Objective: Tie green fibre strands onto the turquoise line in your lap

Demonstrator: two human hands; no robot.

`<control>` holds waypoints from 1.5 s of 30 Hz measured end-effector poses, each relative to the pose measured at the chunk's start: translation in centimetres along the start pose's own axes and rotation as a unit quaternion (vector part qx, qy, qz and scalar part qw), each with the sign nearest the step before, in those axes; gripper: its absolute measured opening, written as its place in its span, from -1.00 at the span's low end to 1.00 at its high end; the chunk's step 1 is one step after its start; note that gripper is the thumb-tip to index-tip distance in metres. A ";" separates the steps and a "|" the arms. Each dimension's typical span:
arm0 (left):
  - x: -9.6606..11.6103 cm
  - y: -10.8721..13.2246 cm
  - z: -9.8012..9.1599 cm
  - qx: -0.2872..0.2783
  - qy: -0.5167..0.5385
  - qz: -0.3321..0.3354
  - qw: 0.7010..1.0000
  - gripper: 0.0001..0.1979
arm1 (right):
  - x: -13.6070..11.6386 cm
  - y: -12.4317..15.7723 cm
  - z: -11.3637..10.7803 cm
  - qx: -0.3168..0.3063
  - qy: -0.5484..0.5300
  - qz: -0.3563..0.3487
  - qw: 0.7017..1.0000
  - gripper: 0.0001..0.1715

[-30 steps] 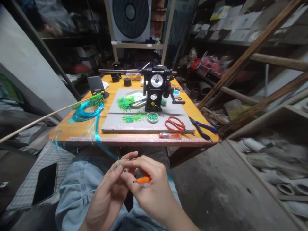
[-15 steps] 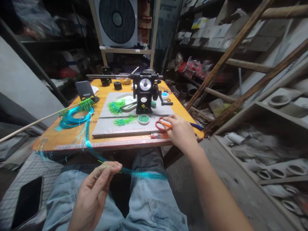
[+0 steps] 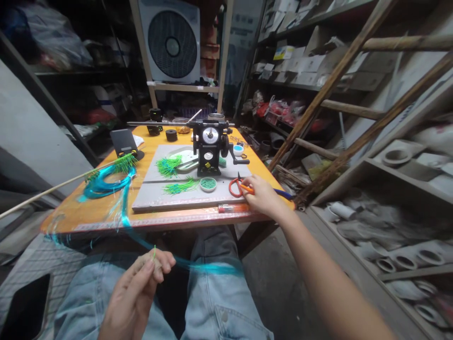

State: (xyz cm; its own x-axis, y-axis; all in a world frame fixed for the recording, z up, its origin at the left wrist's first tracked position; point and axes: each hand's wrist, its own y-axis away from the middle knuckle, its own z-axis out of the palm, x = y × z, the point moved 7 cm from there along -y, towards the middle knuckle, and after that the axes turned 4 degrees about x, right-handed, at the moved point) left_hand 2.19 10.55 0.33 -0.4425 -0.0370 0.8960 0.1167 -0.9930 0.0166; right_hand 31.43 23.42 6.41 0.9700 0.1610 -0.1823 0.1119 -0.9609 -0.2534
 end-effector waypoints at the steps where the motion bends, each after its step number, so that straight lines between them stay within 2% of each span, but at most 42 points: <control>1: 0.0 0.0 0.1 -0.006 -0.010 -0.001 1.000 -0.65 | 0.4 0.0 0.1 0.006 0.007 0.022 1.000 -0.71; 3: 0.1 0.2 0.4 -0.023 -0.030 0.003 0.999 -0.66 | 1.0 -0.2 0.3 0.008 0.021 0.056 0.998 -0.56; 5: 0.3 0.3 0.6 -0.037 -0.047 0.013 0.998 -0.66 | 1.4 -0.6 0.6 -0.008 0.029 0.070 0.997 -0.52; 9: 0.6 0.6 0.5 -0.055 -0.069 0.035 0.995 -0.62 | 2.2 -1.3 0.5 -0.057 0.035 0.075 0.995 -0.64; 12: 0.9 0.7 0.6 -0.079 -0.074 0.026 0.994 -0.58 | 2.6 -1.8 0.2 -0.074 0.027 0.080 0.994 -0.68; 17: 1.3 1.0 1.0 -0.102 -0.003 -0.028 0.994 -0.58 | 2.4 -1.7 -0.9 -0.041 -0.034 0.086 0.995 -0.56; 21: 1.5 1.2 0.9 -0.116 0.038 -0.033 0.992 -0.62 | 1.8 1.3 -1.4 -0.004 -0.137 0.086 0.987 -0.41; 24: 1.6 1.4 1.1 -0.141 0.060 -0.030 0.988 -0.62 | -0.8 5.6 0.0 -0.007 -0.280 0.064 0.958 -0.31; 26: 1.7 1.4 1.4 -0.153 0.065 -0.034 0.986 -0.62 | -4.1 8.8 1.5 -0.033 -0.519 0.055 0.852 -0.27; 27: 1.7 1.5 1.5 -0.158 0.063 -0.039 0.985 -0.63 | -6.1 10.5 2.6 -0.078 -0.589 0.060 0.802 -0.23; 29: 1.6 1.5 1.7 -0.165 0.055 -0.046 0.984 -0.63 | -10.3 13.5 4.7 -0.193 -0.650 0.086 0.729 -0.31; 30: 1.6 1.5 1.8 -0.169 0.051 -0.050 0.983 -0.63 | -12.2 14.8 5.2 -0.236 -0.654 0.089 0.713 -0.36; 31: 1.6 1.5 1.8 -0.169 0.048 -0.053 0.983 -0.64 | -13.8 15.6 5.5 -0.264 -0.643 0.078 0.715 -0.40; 32: 1.5 1.5 1.7 -0.167 0.047 -0.058 0.983 -0.64 | -15.1 16.0 5.3 -0.263 -0.624 0.050 0.734 -0.41; 35: 1.3 1.4 1.5 -0.157 0.048 -0.075 0.984 -0.64 | -17.5 15.6 3.7 -0.189 -0.578 -0.059 0.792 -0.39; 38: 1.1 1.5 1.5 -0.167 0.063 -0.083 0.980 -0.65 | -18.2 15.1 3.2 -0.144 -0.558 -0.084 0.813 -0.47; 40: 1.0 1.6 1.5 -0.170 0.077 -0.090 0.978 -0.66 | -18.3 15.1 3.8 -0.162 -0.568 -0.060 0.805 -0.55; 41: 0.9 1.6 1.5 -0.168 0.082 -0.092 0.978 -0.67 | -18.5 15.3 4.2 -0.188 -0.583 -0.044 0.789 -0.57; 43: 0.7 1.6 1.3 -0.161 0.090 -0.095 0.978 -0.67 | -18.9 16.1 5.2 -0.249 -0.626 -0.005 0.739 -0.52; 44: 0.6 1.6 1.3 -0.161 0.094 -0.095 0.978 -0.67 | -19.0 16.4 5.6 -0.267 -0.643 0.015 0.718 -0.48; 45: 0.6 1.6 1.3 -0.165 0.097 -0.098 0.977 -0.67 | -18.9 16.6 5.7 -0.268 -0.651 0.028 0.709 -0.43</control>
State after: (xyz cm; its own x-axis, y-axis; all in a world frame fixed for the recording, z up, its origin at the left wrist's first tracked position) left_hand 3.29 9.08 1.45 -0.5919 0.1689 0.7881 -0.2666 -0.9638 0.0063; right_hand 13.66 5.74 0.24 -0.0068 -0.1450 -0.9894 0.4854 -0.8655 0.1235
